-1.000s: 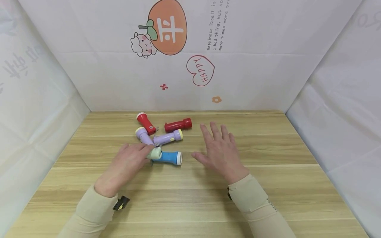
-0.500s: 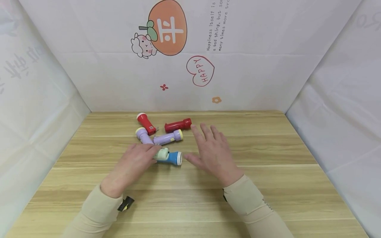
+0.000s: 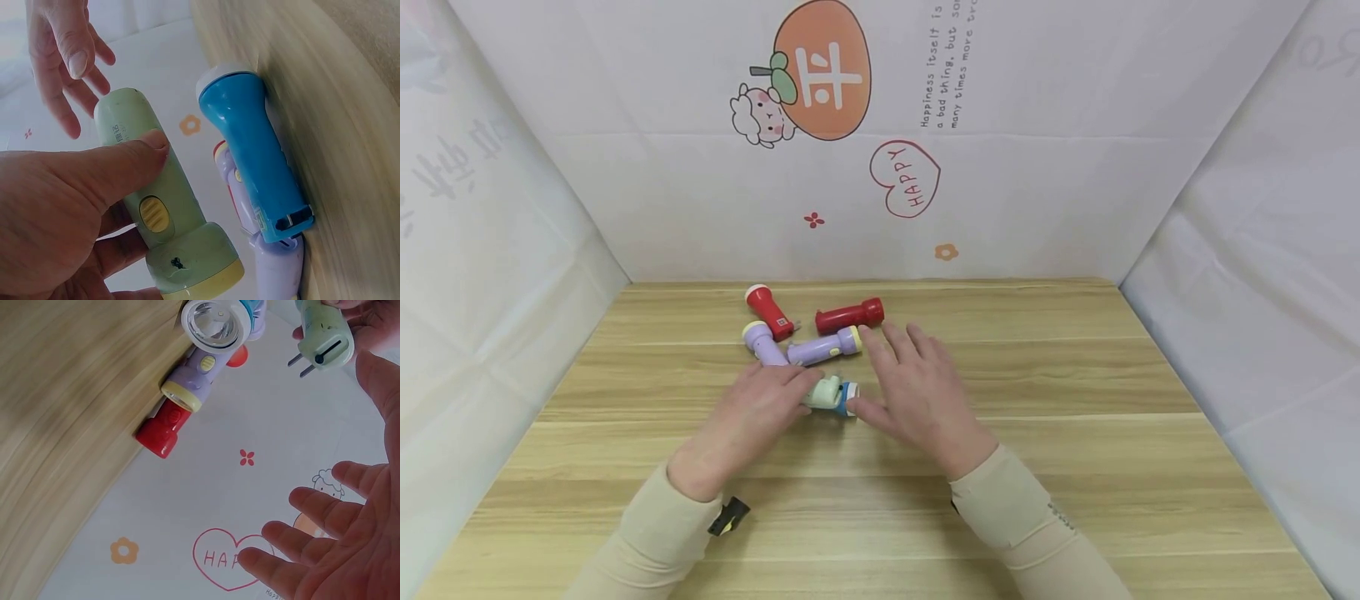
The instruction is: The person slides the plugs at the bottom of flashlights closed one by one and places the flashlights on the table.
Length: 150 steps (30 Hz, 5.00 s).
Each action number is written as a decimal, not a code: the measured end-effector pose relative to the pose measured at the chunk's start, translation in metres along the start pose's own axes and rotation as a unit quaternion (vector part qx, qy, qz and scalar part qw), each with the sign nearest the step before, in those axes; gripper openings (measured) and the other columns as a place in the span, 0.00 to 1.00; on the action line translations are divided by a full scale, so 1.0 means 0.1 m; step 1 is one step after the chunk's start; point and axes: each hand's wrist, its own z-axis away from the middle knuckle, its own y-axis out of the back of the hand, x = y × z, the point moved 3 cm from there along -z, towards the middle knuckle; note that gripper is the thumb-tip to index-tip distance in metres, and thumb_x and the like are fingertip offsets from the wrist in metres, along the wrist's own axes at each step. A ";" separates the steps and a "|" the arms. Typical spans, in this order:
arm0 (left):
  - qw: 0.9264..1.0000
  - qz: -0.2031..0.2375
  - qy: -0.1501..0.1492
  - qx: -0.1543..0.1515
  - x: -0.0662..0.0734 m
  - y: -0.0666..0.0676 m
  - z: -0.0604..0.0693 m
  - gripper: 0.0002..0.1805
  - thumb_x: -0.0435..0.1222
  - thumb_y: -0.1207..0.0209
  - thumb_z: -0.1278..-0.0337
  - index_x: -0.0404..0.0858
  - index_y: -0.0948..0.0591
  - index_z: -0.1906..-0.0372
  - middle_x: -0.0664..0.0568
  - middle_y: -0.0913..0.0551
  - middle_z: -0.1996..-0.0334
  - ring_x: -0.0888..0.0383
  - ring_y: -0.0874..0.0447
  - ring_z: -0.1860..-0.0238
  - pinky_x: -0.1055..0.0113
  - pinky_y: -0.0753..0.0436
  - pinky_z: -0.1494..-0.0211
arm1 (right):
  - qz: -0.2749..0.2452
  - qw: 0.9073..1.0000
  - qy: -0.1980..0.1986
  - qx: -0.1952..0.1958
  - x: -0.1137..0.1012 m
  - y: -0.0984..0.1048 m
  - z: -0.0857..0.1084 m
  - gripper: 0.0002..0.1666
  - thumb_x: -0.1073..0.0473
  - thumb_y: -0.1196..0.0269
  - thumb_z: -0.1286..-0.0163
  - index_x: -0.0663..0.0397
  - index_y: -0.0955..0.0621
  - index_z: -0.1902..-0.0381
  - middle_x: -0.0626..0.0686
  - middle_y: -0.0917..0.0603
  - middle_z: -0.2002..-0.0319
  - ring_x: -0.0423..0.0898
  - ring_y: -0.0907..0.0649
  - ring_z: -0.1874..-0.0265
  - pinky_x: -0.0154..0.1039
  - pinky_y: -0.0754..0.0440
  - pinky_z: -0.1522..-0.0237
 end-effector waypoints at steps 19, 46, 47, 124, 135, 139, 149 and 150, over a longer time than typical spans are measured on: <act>1.000 -0.015 -0.004 -0.009 0.09 -0.03 -0.02 0.22 0.37 0.29 0.36 0.44 0.20 0.40 0.50 0.13 0.45 0.47 0.14 0.43 0.38 0.19 0.38 | -0.014 0.999 0.044 0.014 -0.18 -0.13 0.03 0.48 0.33 0.28 0.36 0.53 0.27 0.26 0.63 0.20 0.34 0.67 0.22 0.33 0.61 0.26 0.30; 0.998 -0.010 -0.041 0.048 0.12 -0.03 -0.02 0.17 0.35 0.28 0.39 0.42 0.18 0.46 0.52 0.12 0.56 0.52 0.12 0.58 0.57 0.16 0.56 | -0.025 0.998 0.047 0.043 -0.25 -0.14 0.05 0.41 0.37 0.24 0.39 0.55 0.20 0.36 0.58 0.13 0.45 0.61 0.17 0.40 0.55 0.20 0.35; 0.998 -0.010 -0.041 0.048 0.12 -0.03 -0.02 0.17 0.35 0.28 0.39 0.42 0.18 0.46 0.52 0.12 0.56 0.52 0.12 0.58 0.57 0.16 0.56 | -0.025 0.998 0.046 0.043 -0.25 -0.14 0.05 0.41 0.37 0.24 0.39 0.55 0.20 0.36 0.58 0.13 0.46 0.61 0.17 0.41 0.55 0.20 0.35; 0.995 -0.038 -0.033 0.088 0.21 -0.04 0.04 0.27 0.45 0.23 0.46 0.37 0.20 0.46 0.50 0.14 0.62 0.56 0.14 0.63 0.62 0.14 0.65 | -0.023 0.996 0.035 0.078 -0.29 -0.17 0.09 0.24 0.42 0.26 0.34 0.55 0.15 0.53 0.51 0.12 0.64 0.46 0.14 0.68 0.40 0.14 0.68; 0.994 -0.052 -0.033 0.088 0.22 -0.04 0.03 0.28 0.45 0.23 0.45 0.36 0.20 0.46 0.49 0.14 0.62 0.55 0.14 0.62 0.61 0.13 0.63 | -0.018 0.995 0.042 0.094 -0.30 -0.18 0.09 0.25 0.43 0.24 0.36 0.57 0.15 0.54 0.51 0.12 0.66 0.46 0.15 0.69 0.39 0.15 0.70; 0.994 -0.059 -0.034 0.089 0.22 -0.04 0.03 0.28 0.46 0.23 0.44 0.36 0.21 0.45 0.50 0.14 0.61 0.55 0.13 0.61 0.61 0.13 0.62 | -0.015 0.995 0.040 0.090 -0.31 -0.16 0.09 0.24 0.43 0.25 0.35 0.57 0.15 0.54 0.51 0.12 0.66 0.46 0.14 0.69 0.39 0.14 0.70; 0.994 -0.060 -0.033 0.088 0.24 -0.04 0.04 0.28 0.45 0.24 0.43 0.36 0.21 0.44 0.49 0.13 0.59 0.55 0.13 0.60 0.61 0.13 0.62 | -0.009 0.995 0.044 0.090 -0.33 -0.15 0.09 0.22 0.44 0.26 0.34 0.56 0.14 0.54 0.50 0.12 0.67 0.45 0.15 0.70 0.40 0.15 0.71; 0.994 -0.060 -0.033 0.086 0.24 -0.04 0.04 0.28 0.45 0.24 0.43 0.36 0.21 0.43 0.49 0.13 0.59 0.55 0.13 0.60 0.61 0.13 0.61 | -0.009 0.995 0.045 0.089 -0.33 -0.15 0.09 0.22 0.45 0.26 0.33 0.56 0.14 0.54 0.51 0.12 0.66 0.46 0.14 0.69 0.40 0.15 0.71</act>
